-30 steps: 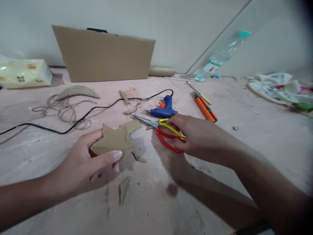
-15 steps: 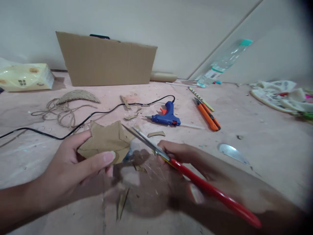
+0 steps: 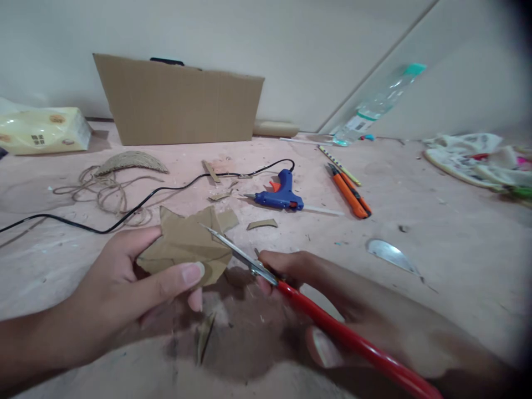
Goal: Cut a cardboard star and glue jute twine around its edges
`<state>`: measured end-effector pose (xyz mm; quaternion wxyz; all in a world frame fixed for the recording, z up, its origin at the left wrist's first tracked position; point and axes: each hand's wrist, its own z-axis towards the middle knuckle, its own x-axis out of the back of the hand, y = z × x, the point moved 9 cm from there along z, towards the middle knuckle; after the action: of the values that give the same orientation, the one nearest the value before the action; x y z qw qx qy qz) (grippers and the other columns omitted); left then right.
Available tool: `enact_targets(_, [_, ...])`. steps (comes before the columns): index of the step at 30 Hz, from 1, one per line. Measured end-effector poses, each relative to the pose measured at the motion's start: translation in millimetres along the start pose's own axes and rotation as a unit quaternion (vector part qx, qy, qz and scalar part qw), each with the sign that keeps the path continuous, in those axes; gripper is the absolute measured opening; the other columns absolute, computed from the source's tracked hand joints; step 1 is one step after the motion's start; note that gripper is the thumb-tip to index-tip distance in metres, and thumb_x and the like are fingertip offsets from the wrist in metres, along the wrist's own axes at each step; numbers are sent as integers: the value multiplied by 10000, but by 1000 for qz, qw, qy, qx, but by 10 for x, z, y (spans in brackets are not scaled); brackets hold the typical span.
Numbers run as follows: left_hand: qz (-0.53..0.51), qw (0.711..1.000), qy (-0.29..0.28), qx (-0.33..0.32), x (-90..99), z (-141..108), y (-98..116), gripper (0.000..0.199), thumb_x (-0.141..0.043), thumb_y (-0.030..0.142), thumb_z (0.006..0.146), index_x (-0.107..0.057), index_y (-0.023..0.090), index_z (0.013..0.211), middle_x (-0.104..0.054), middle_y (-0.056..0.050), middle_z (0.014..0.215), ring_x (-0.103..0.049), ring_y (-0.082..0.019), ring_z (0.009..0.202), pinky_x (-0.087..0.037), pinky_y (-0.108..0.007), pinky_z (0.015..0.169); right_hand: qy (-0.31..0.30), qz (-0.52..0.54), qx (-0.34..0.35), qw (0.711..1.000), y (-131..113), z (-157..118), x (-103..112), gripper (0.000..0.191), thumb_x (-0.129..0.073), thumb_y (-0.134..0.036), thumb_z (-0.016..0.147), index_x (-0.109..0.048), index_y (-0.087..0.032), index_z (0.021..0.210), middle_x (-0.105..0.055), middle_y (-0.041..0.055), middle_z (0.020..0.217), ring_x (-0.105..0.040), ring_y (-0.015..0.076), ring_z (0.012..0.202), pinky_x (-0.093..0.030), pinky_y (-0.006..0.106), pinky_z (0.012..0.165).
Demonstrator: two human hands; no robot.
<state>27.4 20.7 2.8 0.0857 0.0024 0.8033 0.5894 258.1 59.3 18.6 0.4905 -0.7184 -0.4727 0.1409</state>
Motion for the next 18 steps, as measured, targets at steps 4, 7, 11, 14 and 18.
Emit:
enact_targets(4, [1,1000,-12,-17,-15,-9,41,443,-910,617,896,-815,186,869,-733,-21,704,-660,-146,614,-614,-220,575,-1,-2,-21,1000,42,-13,-20,620,-951,-452,829,-743,-293,1391,-766,91,1383,-723,392,1293,-587,563,1132])
enact_targets(7, [-3,1000,-13,-26,-29,-5,84,386,-916,572,908,-810,211,824,-711,1,672,-739,-176,699,-667,-237,668,-8,12,-18,1000,20,12,-24,647,-970,-501,784,-757,-281,1354,-796,100,1302,-745,389,1213,-644,516,995])
enact_targets(11, [-19,999,-24,-28,-57,5,87,386,-895,563,936,-808,209,811,-721,0,692,-739,-157,724,-610,-176,614,0,10,4,1000,-59,49,7,628,-984,-549,739,-791,-262,1263,-808,96,1200,-744,364,1118,-646,432,853])
enact_targets(14, [-7,1000,-12,-20,-8,1,20,385,-903,565,928,-801,205,837,-734,-4,710,-690,-131,669,-543,-144,543,-4,-29,2,1000,-94,50,4,590,-962,-554,781,-795,-260,1264,-802,86,1161,-737,341,1063,-632,414,841])
enact_targets(18, [-24,999,-25,27,1,-16,-113,426,-892,614,921,-793,201,883,-704,7,687,-489,-74,516,-510,-148,493,-8,-52,9,999,-142,36,6,558,-962,-572,793,-807,-265,1231,-798,66,1129,-732,325,1011,-624,405,853])
